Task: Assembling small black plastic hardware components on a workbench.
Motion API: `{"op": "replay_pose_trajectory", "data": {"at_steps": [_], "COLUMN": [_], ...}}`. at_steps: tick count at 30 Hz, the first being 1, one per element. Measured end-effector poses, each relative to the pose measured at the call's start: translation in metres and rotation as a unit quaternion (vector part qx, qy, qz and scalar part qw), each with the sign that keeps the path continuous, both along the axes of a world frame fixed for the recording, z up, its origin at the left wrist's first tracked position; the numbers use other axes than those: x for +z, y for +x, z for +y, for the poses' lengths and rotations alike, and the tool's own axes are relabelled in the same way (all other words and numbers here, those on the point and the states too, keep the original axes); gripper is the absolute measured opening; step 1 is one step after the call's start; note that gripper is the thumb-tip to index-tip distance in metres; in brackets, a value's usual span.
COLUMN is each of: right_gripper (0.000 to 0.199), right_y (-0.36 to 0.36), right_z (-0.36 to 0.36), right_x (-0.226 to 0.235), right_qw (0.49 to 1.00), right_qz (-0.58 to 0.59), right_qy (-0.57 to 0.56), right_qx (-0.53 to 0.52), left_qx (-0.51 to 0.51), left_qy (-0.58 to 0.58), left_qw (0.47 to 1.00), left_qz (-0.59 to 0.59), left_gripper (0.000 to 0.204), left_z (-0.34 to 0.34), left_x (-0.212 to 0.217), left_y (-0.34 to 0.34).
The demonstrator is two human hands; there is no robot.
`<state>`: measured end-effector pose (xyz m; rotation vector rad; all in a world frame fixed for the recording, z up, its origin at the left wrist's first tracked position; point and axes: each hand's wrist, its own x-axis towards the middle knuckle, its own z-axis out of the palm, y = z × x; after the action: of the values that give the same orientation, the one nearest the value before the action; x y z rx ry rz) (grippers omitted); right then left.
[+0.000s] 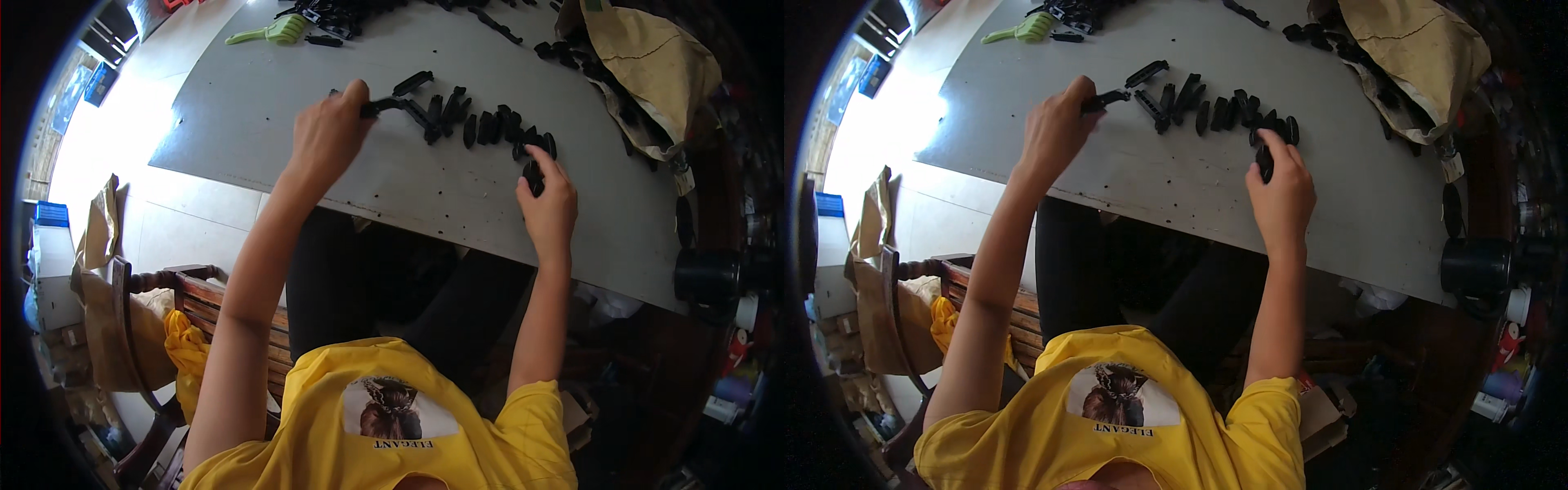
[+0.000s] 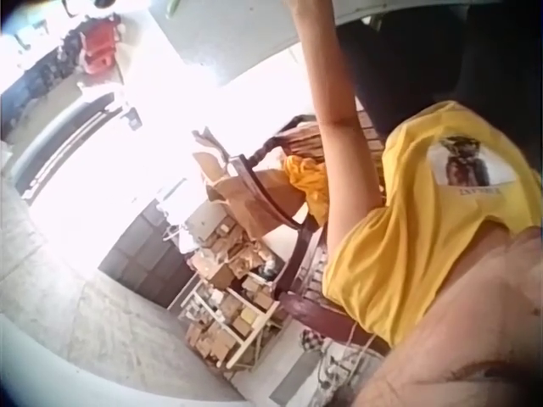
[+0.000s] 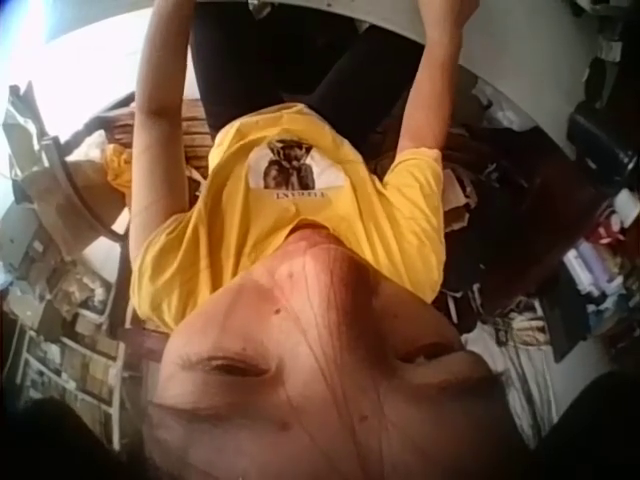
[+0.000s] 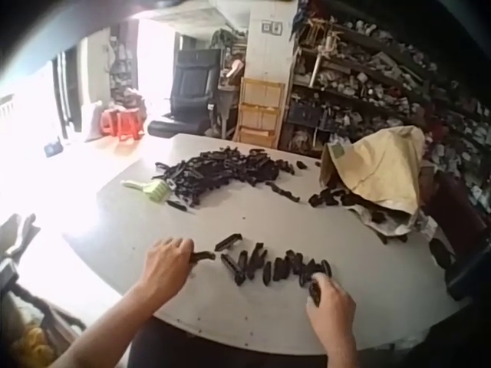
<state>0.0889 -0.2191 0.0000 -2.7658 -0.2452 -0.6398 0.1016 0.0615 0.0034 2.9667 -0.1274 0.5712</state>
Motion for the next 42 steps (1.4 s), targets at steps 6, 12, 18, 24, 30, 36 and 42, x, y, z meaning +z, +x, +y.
{"op": "replay_pose_trajectory", "data": {"at_steps": [6, 12, 18, 24, 30, 36, 42], "right_gripper": [0.015, 0.016, 0.024, 0.044, 0.052, 0.038, 0.029], "right_y": [-0.044, -0.055, -0.063, -0.064, -0.067, -0.064, -0.080], "right_z": [0.042, 0.056, 0.058, 0.050, 0.054, 0.039, 0.036], "right_x": [0.014, 0.013, 0.019, 0.023, 0.020, 0.010, -0.009], "right_qw": [0.759, 0.758, 0.917, 0.806, 0.758, 0.710, 0.793], "right_qz": [0.219, 0.177, 0.040, 0.216, 0.287, 0.351, 0.313], "right_qy": [0.595, 0.615, 0.363, 0.530, 0.564, 0.574, 0.471], "right_qx": [0.150, 0.126, 0.161, 0.151, 0.159, 0.208, 0.228], "left_qx": [-0.135, -0.193, -0.238, -0.257, -0.250, -0.305, -0.361], "left_qy": [-0.444, -0.372, -0.381, -0.407, -0.449, -0.355, -0.283], "left_qw": [0.872, 0.892, 0.876, 0.836, 0.823, 0.842, 0.845], "left_qz": [0.155, 0.173, 0.174, 0.263, 0.241, 0.269, 0.274], "left_gripper": [0.037, 0.041, 0.033, 0.032, 0.033, 0.024, 0.023], "left_z": [-0.051, -0.072, -0.069, -0.066, -0.068, -0.057, -0.039], "left_x": [0.011, 0.013, 0.007, 0.009, 0.001, 0.009, 0.002], "left_y": [-0.058, -0.080, -0.086, -0.090, -0.096, -0.098, -0.096]}}
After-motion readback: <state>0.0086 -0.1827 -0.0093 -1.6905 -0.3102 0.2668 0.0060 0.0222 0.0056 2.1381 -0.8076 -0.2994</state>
